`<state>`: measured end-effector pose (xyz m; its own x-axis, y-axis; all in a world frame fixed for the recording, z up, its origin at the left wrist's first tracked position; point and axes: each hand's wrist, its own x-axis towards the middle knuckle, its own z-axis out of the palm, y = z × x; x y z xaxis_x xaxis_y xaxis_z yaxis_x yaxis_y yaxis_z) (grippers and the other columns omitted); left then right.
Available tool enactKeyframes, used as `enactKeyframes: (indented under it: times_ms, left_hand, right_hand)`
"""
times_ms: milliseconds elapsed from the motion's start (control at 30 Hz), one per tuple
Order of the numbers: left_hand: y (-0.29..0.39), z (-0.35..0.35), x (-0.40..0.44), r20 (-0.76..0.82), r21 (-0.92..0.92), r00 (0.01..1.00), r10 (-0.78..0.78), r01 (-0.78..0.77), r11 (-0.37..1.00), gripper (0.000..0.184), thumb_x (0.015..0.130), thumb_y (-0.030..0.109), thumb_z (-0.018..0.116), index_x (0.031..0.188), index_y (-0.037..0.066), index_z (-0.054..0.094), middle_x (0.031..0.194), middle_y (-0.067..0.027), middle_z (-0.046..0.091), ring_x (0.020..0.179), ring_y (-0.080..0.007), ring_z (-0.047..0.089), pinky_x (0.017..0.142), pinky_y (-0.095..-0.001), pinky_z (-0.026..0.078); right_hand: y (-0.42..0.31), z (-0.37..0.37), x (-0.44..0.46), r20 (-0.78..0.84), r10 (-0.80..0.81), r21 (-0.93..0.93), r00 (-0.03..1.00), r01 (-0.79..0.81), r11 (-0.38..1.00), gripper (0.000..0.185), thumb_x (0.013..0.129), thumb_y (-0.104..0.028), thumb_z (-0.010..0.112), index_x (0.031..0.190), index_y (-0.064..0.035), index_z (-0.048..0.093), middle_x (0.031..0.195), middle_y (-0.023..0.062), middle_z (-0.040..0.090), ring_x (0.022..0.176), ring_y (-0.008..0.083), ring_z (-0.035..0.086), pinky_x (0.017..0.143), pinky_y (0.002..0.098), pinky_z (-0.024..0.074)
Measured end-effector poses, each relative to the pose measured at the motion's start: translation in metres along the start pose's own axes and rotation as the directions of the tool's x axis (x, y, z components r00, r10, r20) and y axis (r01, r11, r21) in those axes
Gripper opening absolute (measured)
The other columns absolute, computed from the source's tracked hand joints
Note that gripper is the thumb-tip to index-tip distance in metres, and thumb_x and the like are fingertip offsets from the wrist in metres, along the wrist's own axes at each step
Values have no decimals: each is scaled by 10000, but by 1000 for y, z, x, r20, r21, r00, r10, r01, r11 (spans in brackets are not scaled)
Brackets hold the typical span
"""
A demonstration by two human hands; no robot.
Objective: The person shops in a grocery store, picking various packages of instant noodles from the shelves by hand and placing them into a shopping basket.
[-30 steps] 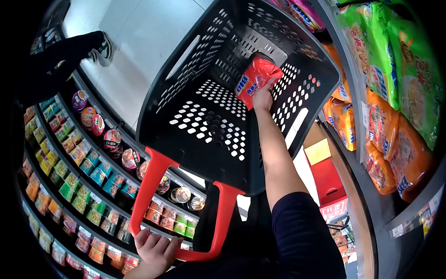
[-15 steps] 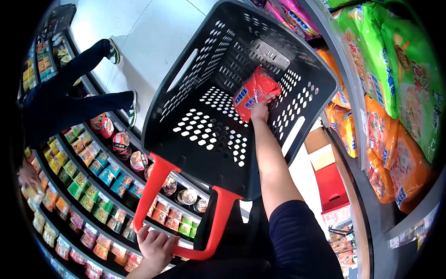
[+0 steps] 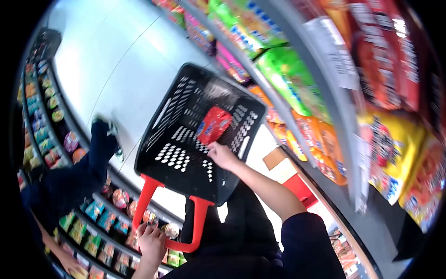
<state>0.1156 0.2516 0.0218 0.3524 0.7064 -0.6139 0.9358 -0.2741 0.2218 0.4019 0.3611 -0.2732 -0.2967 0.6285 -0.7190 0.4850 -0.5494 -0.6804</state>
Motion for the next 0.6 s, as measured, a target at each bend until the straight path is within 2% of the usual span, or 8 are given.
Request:
enactKeyframes:
  times_ms: [167,233,300,333,433,467,567,600]
  left_hand:
    - [5,-10,1,-57,-63,998,35,-39,997,72,620,113,641,602,67,589,648,-56,563,774,-257,567,916,-481,380]
    - [4,-13,0,-76,-24,994,80,-82,996,57,601,92,630,589,53,592,645,-66,581,766,-259,577,916,-478,380]
    - [2,-7,-3,-74,-8,995,66,-67,998,37,566,77,619,581,44,613,627,-83,602,751,-255,592,905,-455,381]
    - [1,-9,-4,-65,-15,993,102,-103,995,43,562,88,619,582,50,621,628,-83,610,743,-254,598,889,-445,382]
    - [-5,-9,-4,5,-12,988,152,-152,988,61,564,132,623,580,75,640,634,-76,630,707,-257,613,834,-422,387]
    - [-6,-7,-3,204,54,971,121,-135,989,120,622,196,658,702,108,675,724,-52,656,796,-242,628,906,-429,360]
    - [-8,-8,-2,208,71,960,188,-206,976,124,616,218,661,704,130,675,692,-32,650,743,-219,640,800,-418,418]
    - [-9,-12,-1,216,71,953,212,-232,970,128,617,224,659,707,135,676,694,-30,652,737,-215,644,767,-408,434]
  right_hand:
    - [-33,-62,-124,-198,93,206,976,-51,977,208,948,-122,508,1123,-13,540,914,82,684,922,162,663,829,287,503]
    - [-32,-81,-173,-376,69,97,924,-35,995,168,952,-66,473,1099,-3,524,900,102,665,873,173,669,816,283,515]
    - [-85,-99,-225,-504,43,4,863,-48,999,155,940,-27,475,1087,-8,522,884,92,657,875,166,666,808,290,514]
    - [-100,-109,-247,-567,-57,-68,821,22,997,162,923,5,482,1078,-13,524,896,90,648,881,169,656,797,293,512]
    - [-155,-147,-308,-695,-355,-393,626,83,916,208,873,75,510,1057,-21,526,962,95,612,917,184,615,786,296,501]
    - [-173,-158,-327,-744,-406,-432,530,81,898,227,864,86,507,1065,-18,520,995,103,590,933,192,600,800,297,495]
    - [-214,-186,-375,-807,-535,-527,250,105,844,305,839,112,481,1122,-1,491,1100,129,528,985,205,573,837,304,480]
    - [-222,-192,-389,-815,-545,-535,197,105,838,332,836,115,473,1148,2,475,1133,133,504,998,207,566,844,306,477]
